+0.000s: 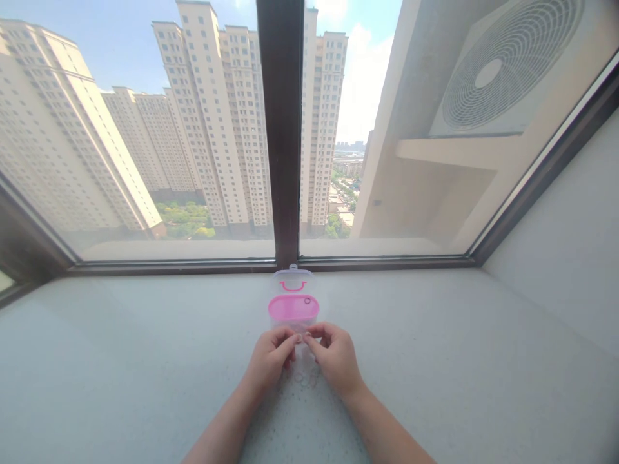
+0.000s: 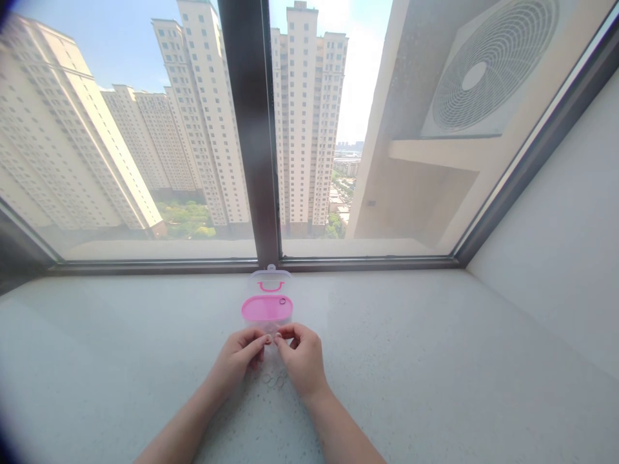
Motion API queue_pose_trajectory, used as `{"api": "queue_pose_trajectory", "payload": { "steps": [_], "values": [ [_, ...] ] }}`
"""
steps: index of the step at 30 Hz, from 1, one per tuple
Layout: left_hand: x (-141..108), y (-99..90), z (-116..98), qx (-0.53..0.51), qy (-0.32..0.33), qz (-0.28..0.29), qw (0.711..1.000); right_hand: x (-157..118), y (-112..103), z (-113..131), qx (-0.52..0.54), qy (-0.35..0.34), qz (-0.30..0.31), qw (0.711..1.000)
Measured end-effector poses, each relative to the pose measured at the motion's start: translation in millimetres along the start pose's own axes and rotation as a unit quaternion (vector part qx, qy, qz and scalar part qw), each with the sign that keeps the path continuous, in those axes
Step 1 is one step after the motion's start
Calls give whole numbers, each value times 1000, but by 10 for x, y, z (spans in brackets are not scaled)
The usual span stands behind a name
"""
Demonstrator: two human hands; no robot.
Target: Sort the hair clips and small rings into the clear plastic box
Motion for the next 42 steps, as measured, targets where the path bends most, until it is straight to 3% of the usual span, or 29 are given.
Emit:
{"api": "queue_pose_trajectory", "payload": {
  "steps": [42],
  "values": [
    [-44,25,-94,21,10,-3,1000,10,-28,37,13,-3,3,1000]
  ]
}}
Point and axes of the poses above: each hand's wrist, its own x-axis towards the middle knuckle, its own y-axis out of the palm, z = x × y, the point moved 5 cm from there along x, towards the middle knuckle, and after that the axes turned 13 degrees about -y, right-handed, at the moved point
